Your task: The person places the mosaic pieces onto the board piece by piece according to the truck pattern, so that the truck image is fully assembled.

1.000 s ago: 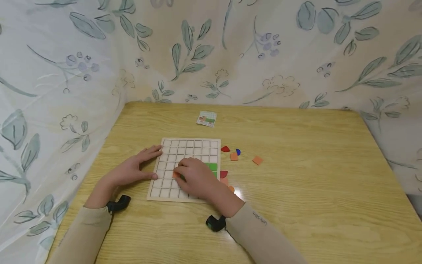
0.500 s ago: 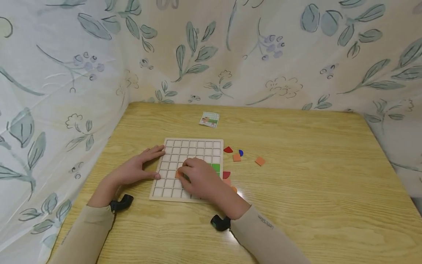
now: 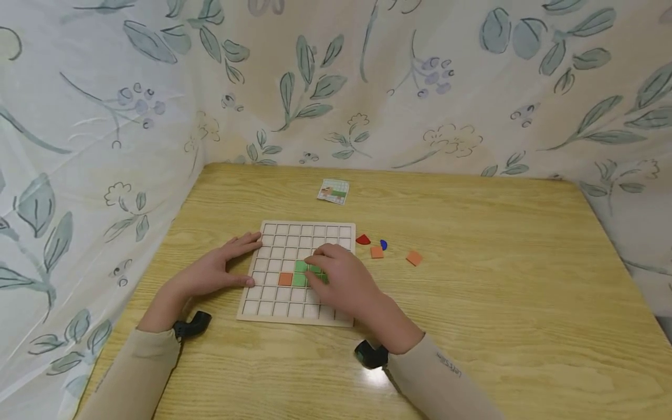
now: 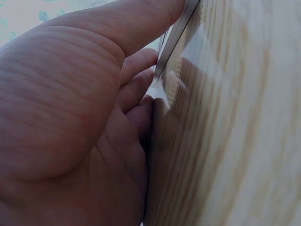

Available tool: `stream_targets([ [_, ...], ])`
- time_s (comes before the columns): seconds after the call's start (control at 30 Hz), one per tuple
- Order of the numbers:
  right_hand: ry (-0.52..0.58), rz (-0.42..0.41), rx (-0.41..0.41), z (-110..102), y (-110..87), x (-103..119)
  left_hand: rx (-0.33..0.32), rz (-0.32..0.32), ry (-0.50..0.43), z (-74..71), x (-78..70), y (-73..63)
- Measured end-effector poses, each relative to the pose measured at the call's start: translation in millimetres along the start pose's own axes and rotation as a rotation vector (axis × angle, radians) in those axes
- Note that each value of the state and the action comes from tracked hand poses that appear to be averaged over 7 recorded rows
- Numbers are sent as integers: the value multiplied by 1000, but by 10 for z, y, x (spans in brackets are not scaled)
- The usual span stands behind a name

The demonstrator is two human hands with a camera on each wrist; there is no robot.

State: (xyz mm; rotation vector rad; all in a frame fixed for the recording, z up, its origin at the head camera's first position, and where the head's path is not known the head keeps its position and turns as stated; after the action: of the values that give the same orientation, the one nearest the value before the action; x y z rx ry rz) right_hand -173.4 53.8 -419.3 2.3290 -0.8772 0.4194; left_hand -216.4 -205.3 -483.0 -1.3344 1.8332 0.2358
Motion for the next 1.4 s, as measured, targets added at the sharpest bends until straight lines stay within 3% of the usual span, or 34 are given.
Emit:
stream_targets([
  [0.37,14,75,-70,-335,-269,-271,-2,5,-2,3,29,6],
  [0.7,-44,147,-84,-471,-517,-506,-1,12,17,2,10,16],
  [0.93,-60,123,-105,-529,-548,-587,0,12,18,5,19,13],
  [1.4,-82,204,-52,-541,-606,-860,-6,16,20,-2,2,-4],
])
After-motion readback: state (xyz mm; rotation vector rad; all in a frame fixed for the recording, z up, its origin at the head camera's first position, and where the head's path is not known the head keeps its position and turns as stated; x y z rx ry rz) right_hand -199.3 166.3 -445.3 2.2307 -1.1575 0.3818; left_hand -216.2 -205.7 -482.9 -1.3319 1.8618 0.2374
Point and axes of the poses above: each hand's wrist, its own y-axis towards the middle knuckle, its own z-axis out of the palm, x = y × z, the point moved 9 cm from there along y, towards the middle knuckle, and after that the axes turned 8 degrees about -z, right-handed, at the moved point
